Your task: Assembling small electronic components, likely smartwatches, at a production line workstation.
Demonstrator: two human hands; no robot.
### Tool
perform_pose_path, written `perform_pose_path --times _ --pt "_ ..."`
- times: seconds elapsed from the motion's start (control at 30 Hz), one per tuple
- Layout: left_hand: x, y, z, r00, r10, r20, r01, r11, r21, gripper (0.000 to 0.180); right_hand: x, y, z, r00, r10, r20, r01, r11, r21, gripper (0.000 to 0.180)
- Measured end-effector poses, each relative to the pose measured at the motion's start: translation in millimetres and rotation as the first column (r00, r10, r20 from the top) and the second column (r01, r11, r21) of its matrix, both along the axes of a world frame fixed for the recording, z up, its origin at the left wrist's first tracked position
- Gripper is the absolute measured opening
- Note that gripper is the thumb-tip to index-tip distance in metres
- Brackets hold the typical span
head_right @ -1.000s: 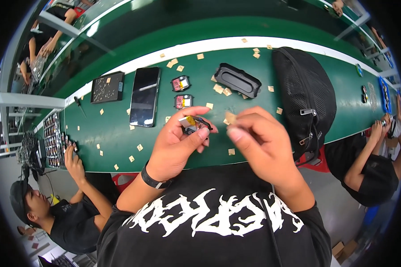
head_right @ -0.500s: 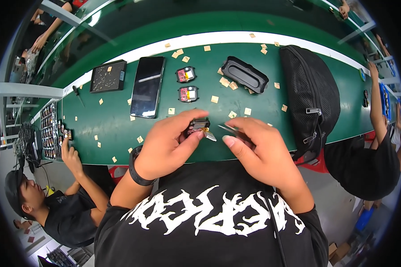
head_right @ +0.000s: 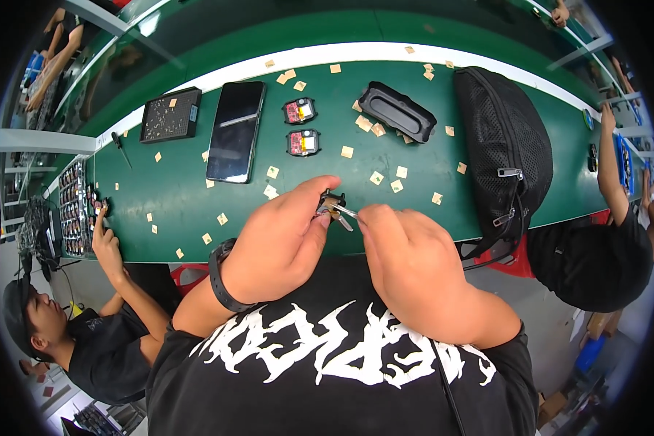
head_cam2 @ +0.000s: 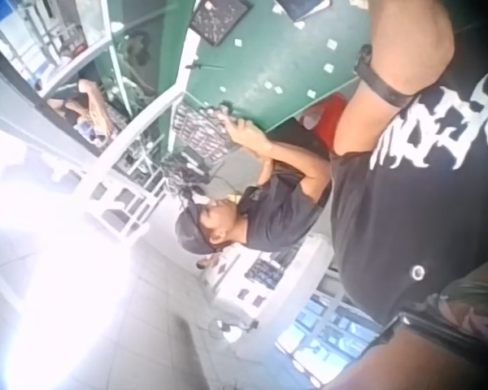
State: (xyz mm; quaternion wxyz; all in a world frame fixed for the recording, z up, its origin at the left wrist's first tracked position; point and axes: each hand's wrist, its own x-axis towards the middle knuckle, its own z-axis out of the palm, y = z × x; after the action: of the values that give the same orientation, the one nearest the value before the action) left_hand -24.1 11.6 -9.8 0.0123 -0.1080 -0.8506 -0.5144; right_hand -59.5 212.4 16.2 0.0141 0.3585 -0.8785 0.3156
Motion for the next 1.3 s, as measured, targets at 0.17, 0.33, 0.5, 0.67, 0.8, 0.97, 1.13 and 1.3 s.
perform_pose_path --times 0.17,0.33,0.5,0.67,0.8,0.97,1.13,1.3 --pt "-3.6 -11.2 2.9 0.983 -0.094 0.16 0.071 0.987 0.143 0.038 -0.2 1.1 -2.0 0.999 0.028 0.04 -0.028 0.999 -0.017 0.02" --pt "-1.4 -18.4 6.4 0.835 -0.257 0.486 -0.042 0.851 0.523 0.043 4.4 9.4 -11.5 0.763 0.007 0.646 0.283 0.896 -0.343 0.016" --pt "0.6 -14.4 10.7 0.868 -0.232 0.439 -0.019 0.868 0.496 0.046 -1.5 9.4 -17.3 0.691 0.212 0.691 0.289 0.796 -0.532 0.021" --pt "2.6 -7.3 8.2 0.951 -0.176 0.256 0.091 0.945 0.313 0.045 -6.8 3.4 -10.4 0.806 0.092 0.585 0.146 0.927 -0.346 0.017" --pt "2.8 -5.2 6.8 0.964 -0.157 0.215 0.099 0.961 0.259 0.043 -5.1 4.0 -6.2 0.808 0.031 0.588 0.22 0.91 -0.35 0.01" --pt "5.9 0.0 0.5 0.982 -0.126 0.143 0.094 0.973 0.212 0.045 -8.3 2.4 -15.1 0.932 0.091 0.351 0.043 0.933 -0.356 0.01" --pt "6.0 -1.6 -1.3 0.98 -0.18 0.083 0.162 0.968 0.19 0.054 -9.5 4.0 -18.7 0.904 0.096 0.418 0.074 0.925 -0.373 0.011" --pt "4.3 -1.9 -3.6 0.968 -0.244 0.051 0.23 0.954 0.194 0.056 -7.7 2.5 -22.5 0.671 0.122 0.732 0.378 0.792 -0.479 0.017"
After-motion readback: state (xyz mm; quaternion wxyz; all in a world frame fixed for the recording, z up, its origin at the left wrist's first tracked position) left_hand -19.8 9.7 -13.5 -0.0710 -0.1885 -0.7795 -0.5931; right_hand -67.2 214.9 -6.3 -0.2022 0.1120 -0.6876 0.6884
